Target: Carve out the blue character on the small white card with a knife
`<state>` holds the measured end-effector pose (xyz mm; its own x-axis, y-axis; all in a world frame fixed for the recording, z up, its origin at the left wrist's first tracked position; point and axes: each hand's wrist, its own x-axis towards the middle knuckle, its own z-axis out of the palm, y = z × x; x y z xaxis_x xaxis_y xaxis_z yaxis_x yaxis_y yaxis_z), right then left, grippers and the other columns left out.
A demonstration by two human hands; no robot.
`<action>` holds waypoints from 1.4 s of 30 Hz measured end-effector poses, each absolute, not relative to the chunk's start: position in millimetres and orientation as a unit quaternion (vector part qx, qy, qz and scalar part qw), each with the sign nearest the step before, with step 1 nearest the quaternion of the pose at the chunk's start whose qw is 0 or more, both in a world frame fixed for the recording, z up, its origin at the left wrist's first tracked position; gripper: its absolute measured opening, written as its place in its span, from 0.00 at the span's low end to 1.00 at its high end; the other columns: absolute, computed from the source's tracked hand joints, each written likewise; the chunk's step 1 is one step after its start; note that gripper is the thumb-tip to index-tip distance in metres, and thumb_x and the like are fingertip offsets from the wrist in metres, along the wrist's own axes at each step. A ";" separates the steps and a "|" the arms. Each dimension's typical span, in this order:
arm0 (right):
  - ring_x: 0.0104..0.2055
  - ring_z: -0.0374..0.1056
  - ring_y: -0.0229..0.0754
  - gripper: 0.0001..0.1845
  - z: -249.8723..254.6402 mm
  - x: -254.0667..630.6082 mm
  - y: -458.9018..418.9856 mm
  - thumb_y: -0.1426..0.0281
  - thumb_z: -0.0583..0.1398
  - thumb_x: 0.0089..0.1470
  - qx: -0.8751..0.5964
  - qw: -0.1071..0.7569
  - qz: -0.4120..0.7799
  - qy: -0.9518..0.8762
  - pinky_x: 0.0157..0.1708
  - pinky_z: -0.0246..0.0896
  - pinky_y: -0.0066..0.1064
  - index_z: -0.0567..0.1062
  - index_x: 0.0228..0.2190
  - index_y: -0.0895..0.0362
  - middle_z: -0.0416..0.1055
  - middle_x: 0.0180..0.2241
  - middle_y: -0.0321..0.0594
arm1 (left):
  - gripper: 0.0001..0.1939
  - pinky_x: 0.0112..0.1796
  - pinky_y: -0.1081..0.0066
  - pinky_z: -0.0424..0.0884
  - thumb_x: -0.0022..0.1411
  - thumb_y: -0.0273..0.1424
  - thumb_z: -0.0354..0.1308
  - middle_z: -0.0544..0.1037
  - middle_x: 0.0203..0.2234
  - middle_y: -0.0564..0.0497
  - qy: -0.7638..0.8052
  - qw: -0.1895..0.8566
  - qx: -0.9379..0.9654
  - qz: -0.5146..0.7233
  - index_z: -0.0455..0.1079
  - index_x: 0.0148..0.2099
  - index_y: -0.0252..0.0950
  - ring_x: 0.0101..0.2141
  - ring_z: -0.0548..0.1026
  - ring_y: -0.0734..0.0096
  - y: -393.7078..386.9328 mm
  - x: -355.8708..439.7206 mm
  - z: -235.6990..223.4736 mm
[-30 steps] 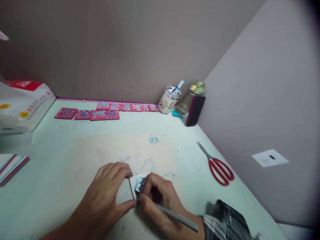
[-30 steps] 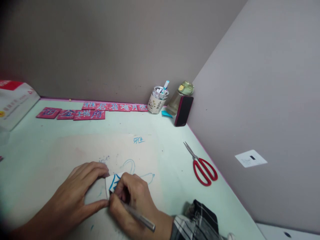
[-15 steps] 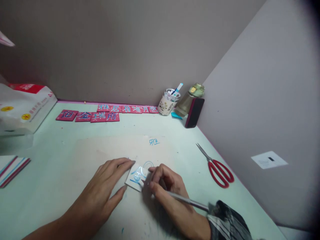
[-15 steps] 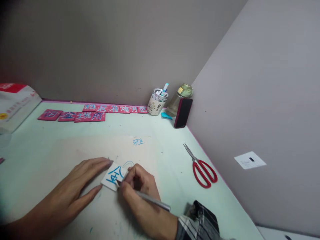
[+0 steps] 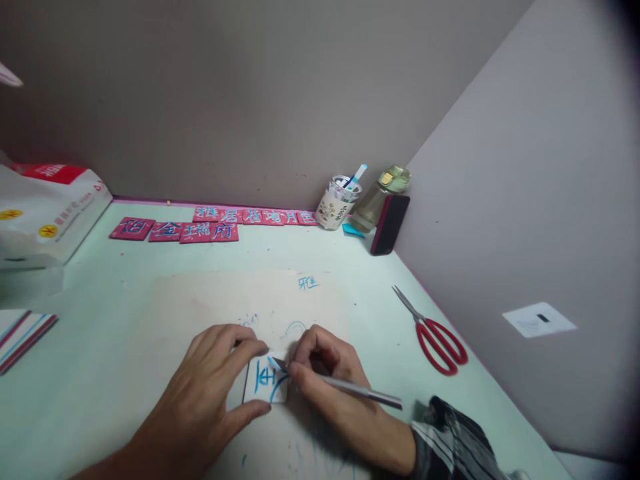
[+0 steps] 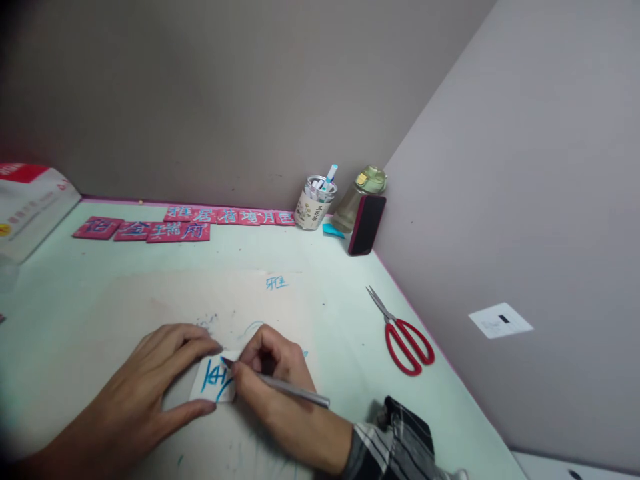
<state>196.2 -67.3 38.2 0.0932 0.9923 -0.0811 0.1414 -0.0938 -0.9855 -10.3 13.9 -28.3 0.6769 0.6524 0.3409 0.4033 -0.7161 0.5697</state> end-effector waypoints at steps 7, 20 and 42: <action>0.30 0.56 0.38 0.10 31.7 199.1 -63.0 0.67 0.61 0.56 -0.569 0.440 0.454 -0.526 0.29 0.52 0.33 0.65 0.27 0.53 0.63 0.27 0.34 | 0.28 0.47 0.58 0.70 0.51 0.39 0.76 0.77 0.46 0.51 0.278 0.236 0.882 0.299 0.70 0.51 0.45 0.48 0.74 0.52 15.0 -6.1 -27.0; 0.28 0.55 0.37 0.08 33.8 197.1 -62.8 0.69 0.61 0.54 -0.582 0.432 0.455 -0.518 0.28 0.51 0.32 0.66 0.27 0.53 0.61 0.25 0.32 | 0.22 0.47 0.59 0.71 0.56 0.44 0.72 0.79 0.45 0.51 0.287 0.246 0.885 0.273 0.73 0.49 0.45 0.47 0.75 0.54 17.3 -5.5 -24.8; 0.31 0.56 0.38 0.08 26.7 204.5 -64.1 0.68 0.59 0.61 -0.543 0.409 0.457 -0.574 0.31 0.54 0.33 0.65 0.30 0.53 0.64 0.29 0.34 | 0.25 0.47 0.57 0.69 0.50 0.41 0.77 0.79 0.45 0.52 0.288 0.254 0.889 0.251 0.73 0.48 0.45 0.48 0.75 0.53 20.3 -3.8 -24.0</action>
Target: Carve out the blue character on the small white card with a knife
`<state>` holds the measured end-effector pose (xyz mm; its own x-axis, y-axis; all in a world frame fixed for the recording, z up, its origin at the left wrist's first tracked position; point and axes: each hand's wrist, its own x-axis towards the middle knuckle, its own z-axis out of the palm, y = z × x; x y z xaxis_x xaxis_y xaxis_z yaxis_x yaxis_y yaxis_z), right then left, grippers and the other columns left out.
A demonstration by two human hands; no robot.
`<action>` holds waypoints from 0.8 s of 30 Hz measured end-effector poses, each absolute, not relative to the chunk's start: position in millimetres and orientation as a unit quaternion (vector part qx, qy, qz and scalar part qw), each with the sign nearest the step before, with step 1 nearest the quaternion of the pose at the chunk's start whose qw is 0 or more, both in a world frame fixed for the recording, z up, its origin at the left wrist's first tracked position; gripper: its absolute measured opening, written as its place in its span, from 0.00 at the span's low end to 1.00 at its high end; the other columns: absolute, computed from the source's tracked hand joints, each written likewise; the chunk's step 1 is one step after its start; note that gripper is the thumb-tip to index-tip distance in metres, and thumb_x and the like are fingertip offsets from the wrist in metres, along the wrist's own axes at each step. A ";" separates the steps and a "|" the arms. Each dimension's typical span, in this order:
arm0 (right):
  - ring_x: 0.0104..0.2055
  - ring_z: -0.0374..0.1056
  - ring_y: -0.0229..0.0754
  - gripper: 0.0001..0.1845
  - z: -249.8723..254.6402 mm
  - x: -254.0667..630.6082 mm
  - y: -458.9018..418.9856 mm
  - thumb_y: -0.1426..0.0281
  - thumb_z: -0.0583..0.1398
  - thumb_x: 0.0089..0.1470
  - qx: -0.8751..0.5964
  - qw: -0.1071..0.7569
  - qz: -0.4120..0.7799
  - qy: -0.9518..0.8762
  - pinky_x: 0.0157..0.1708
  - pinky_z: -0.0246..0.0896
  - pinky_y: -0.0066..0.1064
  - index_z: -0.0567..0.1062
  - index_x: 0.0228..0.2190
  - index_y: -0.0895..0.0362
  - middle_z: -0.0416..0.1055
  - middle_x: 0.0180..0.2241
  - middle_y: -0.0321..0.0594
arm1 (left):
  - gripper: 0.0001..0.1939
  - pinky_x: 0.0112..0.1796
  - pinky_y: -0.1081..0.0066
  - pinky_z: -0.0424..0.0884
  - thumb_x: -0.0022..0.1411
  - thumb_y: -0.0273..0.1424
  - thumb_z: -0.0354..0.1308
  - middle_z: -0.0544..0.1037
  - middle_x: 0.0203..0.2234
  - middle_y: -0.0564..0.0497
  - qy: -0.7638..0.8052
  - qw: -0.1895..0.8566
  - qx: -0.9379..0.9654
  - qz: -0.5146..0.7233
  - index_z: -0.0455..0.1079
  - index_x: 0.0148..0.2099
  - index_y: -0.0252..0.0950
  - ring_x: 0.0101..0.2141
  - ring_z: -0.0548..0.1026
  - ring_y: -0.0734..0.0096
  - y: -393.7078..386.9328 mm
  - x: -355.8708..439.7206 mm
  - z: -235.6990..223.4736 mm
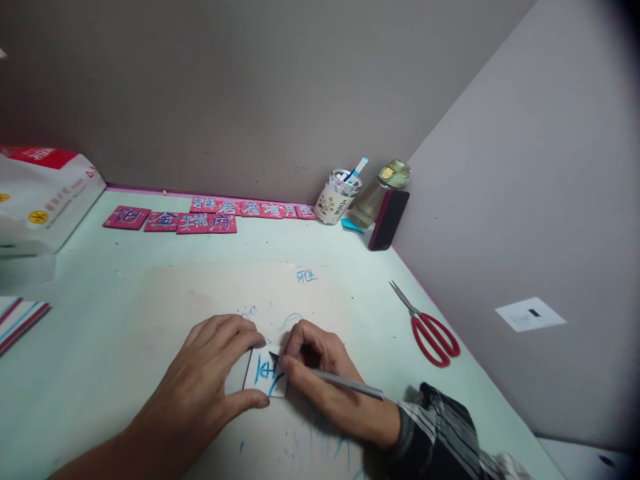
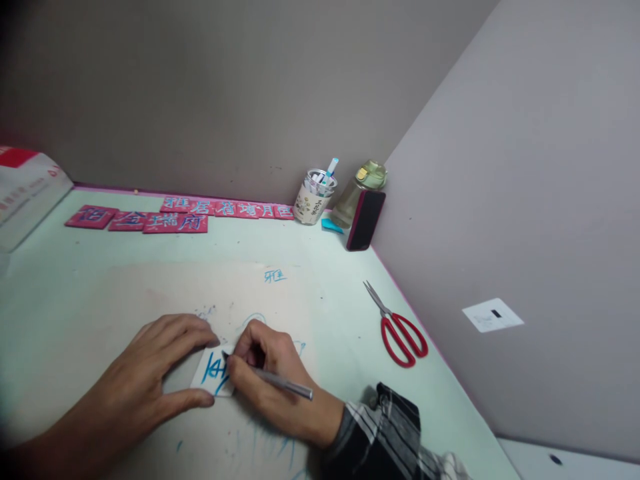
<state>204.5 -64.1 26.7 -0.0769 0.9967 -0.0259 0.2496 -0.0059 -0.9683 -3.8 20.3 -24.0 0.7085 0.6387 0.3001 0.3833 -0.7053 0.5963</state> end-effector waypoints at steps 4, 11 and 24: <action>0.29 0.55 0.36 0.08 26.5 212.4 -60.3 0.68 0.61 0.60 -0.530 0.386 0.479 -0.584 0.29 0.52 0.31 0.67 0.31 0.55 0.63 0.28 0.32 | 0.26 0.48 0.58 0.69 0.48 0.42 0.78 0.80 0.45 0.52 0.283 0.261 0.889 0.248 0.74 0.48 0.45 0.48 0.76 0.53 21.2 -4.5 -22.7; 0.29 0.55 0.35 0.09 35.0 224.1 -52.4 0.67 0.62 0.61 -0.509 0.338 0.501 -0.612 0.28 0.52 0.29 0.68 0.31 0.56 0.63 0.28 0.32 | 0.28 0.49 0.58 0.67 0.48 0.41 0.78 0.78 0.46 0.53 0.277 0.269 0.891 0.240 0.73 0.50 0.46 0.49 0.75 0.54 22.1 -5.2 -24.3; 0.29 0.56 0.35 0.11 42.5 226.6 -49.3 0.67 0.63 0.61 -0.502 0.314 0.501 -0.631 0.27 0.51 0.28 0.68 0.30 0.56 0.64 0.28 0.32 | 0.29 0.47 0.58 0.67 0.48 0.39 0.79 0.79 0.45 0.53 0.260 0.255 0.893 0.262 0.72 0.50 0.46 0.48 0.75 0.53 21.5 -6.8 -23.6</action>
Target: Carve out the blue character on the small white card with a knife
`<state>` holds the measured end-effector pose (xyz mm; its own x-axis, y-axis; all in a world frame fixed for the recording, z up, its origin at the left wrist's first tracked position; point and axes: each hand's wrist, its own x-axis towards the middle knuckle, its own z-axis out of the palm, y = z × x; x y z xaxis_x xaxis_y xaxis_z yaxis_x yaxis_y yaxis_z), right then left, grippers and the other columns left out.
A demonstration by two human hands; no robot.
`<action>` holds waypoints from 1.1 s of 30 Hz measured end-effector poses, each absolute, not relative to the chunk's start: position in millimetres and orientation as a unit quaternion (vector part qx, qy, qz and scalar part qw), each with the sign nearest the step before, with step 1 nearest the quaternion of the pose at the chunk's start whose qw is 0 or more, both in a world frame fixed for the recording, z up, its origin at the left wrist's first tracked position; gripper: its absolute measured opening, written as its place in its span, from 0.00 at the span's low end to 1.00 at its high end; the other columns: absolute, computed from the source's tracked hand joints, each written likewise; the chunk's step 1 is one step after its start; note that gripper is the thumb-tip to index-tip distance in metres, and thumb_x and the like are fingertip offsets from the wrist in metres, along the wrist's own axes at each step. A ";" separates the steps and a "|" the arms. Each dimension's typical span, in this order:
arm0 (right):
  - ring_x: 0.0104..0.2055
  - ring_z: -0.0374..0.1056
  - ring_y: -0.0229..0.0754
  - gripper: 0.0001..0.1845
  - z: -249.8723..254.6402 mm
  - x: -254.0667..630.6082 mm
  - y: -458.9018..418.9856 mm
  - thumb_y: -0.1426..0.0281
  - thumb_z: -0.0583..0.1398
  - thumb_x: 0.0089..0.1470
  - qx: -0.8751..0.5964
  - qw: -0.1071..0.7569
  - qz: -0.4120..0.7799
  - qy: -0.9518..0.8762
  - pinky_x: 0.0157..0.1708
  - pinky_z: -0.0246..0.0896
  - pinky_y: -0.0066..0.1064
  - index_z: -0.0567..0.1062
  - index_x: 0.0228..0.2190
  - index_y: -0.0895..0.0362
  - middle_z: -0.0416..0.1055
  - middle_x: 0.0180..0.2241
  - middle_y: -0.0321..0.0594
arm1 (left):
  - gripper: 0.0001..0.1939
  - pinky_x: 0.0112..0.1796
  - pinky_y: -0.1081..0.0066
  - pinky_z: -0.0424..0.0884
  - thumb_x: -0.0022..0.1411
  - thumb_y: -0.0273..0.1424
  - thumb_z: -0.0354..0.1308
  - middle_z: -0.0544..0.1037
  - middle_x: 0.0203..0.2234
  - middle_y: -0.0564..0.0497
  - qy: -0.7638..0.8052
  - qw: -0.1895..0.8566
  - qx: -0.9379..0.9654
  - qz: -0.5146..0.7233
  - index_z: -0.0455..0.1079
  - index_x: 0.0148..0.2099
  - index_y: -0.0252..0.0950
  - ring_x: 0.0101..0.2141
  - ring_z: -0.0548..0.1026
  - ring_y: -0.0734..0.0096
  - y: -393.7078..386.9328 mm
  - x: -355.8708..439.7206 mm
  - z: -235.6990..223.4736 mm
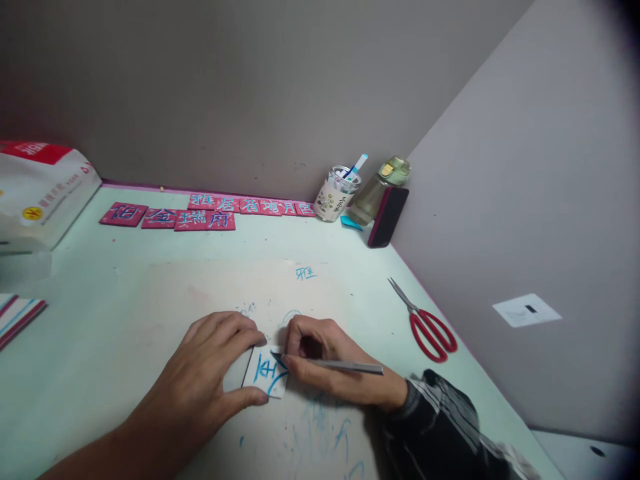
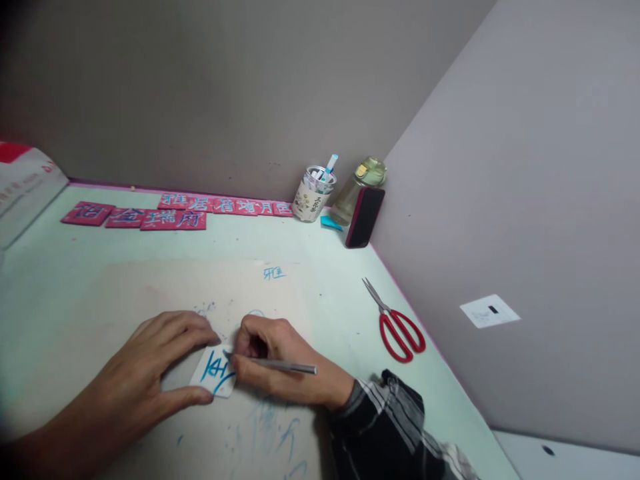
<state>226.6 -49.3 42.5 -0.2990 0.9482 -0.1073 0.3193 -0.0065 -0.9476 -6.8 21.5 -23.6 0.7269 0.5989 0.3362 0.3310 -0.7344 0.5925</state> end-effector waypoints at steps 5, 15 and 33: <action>0.29 0.56 0.35 0.10 42.3 227.8 -49.3 0.68 0.62 0.61 -0.502 0.305 0.511 -0.627 0.28 0.52 0.28 0.68 0.31 0.56 0.65 0.29 0.33 | 0.27 0.48 0.58 0.67 0.50 0.39 0.78 0.79 0.45 0.52 0.257 0.260 0.896 0.251 0.72 0.50 0.46 0.48 0.74 0.53 21.7 -6.3 -22.2; 0.28 0.55 0.34 0.10 48.0 228.2 -48.7 0.70 0.63 0.60 -0.500 0.291 0.513 -0.635 0.27 0.51 0.27 0.67 0.30 0.56 0.63 0.28 0.31 | 0.26 0.48 0.57 0.68 0.51 0.43 0.76 0.79 0.46 0.51 0.264 0.253 0.896 0.251 0.73 0.50 0.46 0.49 0.74 0.53 22.1 -6.3 -23.3; 0.28 0.53 0.34 0.10 53.2 230.8 -48.0 0.70 0.62 0.60 -0.489 0.267 0.509 -0.657 0.26 0.49 0.26 0.65 0.29 0.55 0.60 0.27 0.31 | 0.23 0.49 0.57 0.69 0.55 0.46 0.73 0.80 0.46 0.51 0.271 0.258 0.899 0.225 0.75 0.50 0.46 0.49 0.75 0.53 23.2 -8.3 -20.9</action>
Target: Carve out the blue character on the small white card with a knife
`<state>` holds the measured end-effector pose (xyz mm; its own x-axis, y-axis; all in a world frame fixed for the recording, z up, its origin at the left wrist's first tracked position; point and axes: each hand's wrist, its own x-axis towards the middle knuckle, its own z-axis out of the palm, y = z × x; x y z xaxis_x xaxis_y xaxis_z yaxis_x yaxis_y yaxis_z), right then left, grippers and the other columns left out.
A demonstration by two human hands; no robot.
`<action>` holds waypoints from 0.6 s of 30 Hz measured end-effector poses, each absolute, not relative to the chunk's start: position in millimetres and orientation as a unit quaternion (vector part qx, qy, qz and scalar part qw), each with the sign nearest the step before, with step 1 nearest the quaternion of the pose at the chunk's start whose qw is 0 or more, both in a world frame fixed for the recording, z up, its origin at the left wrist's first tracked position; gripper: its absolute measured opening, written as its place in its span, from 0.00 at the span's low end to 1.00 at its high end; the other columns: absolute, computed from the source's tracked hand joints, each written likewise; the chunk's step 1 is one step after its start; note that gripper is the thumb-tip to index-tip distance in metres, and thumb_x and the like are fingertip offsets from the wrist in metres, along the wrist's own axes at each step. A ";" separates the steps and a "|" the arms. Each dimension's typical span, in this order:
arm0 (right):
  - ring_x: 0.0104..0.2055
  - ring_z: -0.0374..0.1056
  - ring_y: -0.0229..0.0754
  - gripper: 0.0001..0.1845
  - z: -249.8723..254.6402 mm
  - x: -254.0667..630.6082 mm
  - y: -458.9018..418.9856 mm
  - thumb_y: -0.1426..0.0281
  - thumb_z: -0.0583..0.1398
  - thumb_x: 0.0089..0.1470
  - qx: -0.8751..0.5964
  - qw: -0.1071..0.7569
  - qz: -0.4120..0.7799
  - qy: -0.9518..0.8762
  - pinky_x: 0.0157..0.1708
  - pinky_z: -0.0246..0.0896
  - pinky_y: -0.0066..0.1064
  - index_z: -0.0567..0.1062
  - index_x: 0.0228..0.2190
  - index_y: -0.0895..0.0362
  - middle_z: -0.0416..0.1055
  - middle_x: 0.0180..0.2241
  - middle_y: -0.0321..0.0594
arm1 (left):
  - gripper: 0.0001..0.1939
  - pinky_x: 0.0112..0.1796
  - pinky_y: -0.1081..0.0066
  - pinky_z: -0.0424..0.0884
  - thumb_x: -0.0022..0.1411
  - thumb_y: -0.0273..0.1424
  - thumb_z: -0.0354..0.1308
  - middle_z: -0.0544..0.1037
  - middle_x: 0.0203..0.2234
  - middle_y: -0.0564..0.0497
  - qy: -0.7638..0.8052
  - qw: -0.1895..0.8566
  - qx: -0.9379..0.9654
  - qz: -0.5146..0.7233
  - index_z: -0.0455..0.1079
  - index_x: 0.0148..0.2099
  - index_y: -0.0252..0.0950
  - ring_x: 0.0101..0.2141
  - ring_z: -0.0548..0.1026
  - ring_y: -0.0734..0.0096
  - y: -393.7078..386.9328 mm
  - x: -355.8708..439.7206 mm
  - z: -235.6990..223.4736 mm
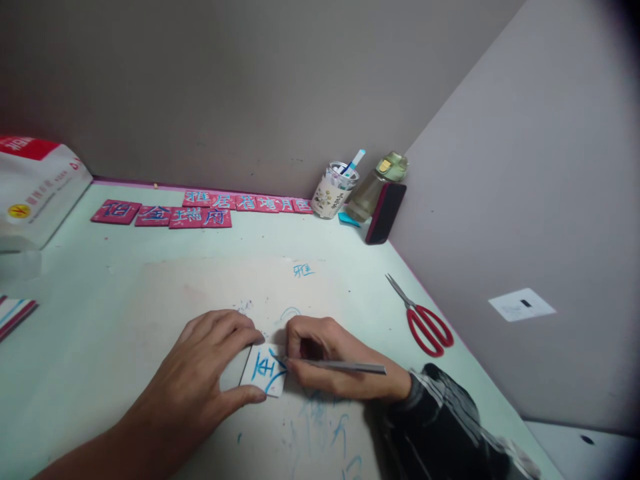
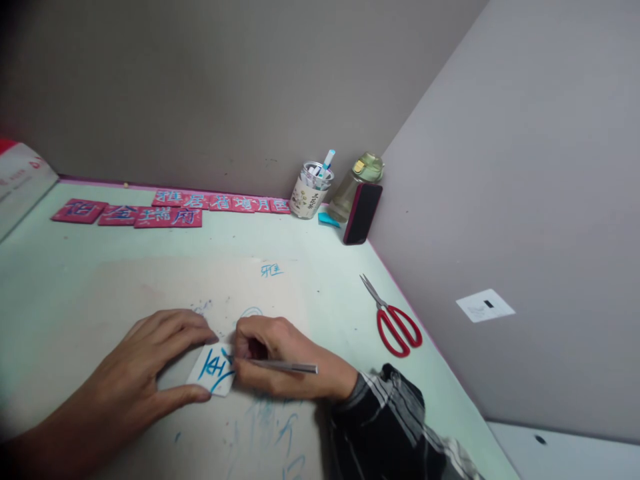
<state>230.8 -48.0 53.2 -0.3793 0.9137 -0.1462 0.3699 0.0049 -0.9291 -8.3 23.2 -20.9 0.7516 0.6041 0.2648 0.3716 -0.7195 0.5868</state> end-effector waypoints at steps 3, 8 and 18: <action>0.28 0.53 0.34 0.10 53.8 231.3 -47.9 0.71 0.61 0.59 -0.485 0.266 0.506 -0.661 0.26 0.49 0.26 0.64 0.29 0.55 0.60 0.27 0.30 | 0.24 0.49 0.57 0.69 0.54 0.45 0.74 0.79 0.46 0.51 0.269 0.258 0.900 0.224 0.75 0.50 0.45 0.49 0.75 0.53 23.3 -8.9 -21.5; 0.28 0.53 0.34 0.10 55.2 232.1 -47.9 0.71 0.61 0.59 -0.482 0.262 0.508 -0.664 0.26 0.49 0.26 0.64 0.29 0.55 0.60 0.28 0.31 | 0.25 0.49 0.56 0.68 0.52 0.44 0.75 0.79 0.46 0.51 0.267 0.260 0.899 0.230 0.74 0.50 0.46 0.50 0.74 0.53 22.7 -8.3 -22.6; 0.28 0.53 0.34 0.10 54.6 233.8 -49.1 0.74 0.61 0.57 -0.484 0.256 0.505 -0.668 0.25 0.50 0.26 0.64 0.28 0.55 0.61 0.27 0.31 | 0.24 0.50 0.55 0.68 0.54 0.44 0.74 0.79 0.47 0.50 0.269 0.259 0.899 0.231 0.74 0.51 0.47 0.50 0.74 0.52 22.4 -8.7 -22.2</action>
<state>233.8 -49.1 54.6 -0.4011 0.9043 -0.1460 0.3871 0.0229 -0.9218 -8.7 22.4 -22.2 0.7490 0.6023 0.2761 0.3630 -0.7216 0.5895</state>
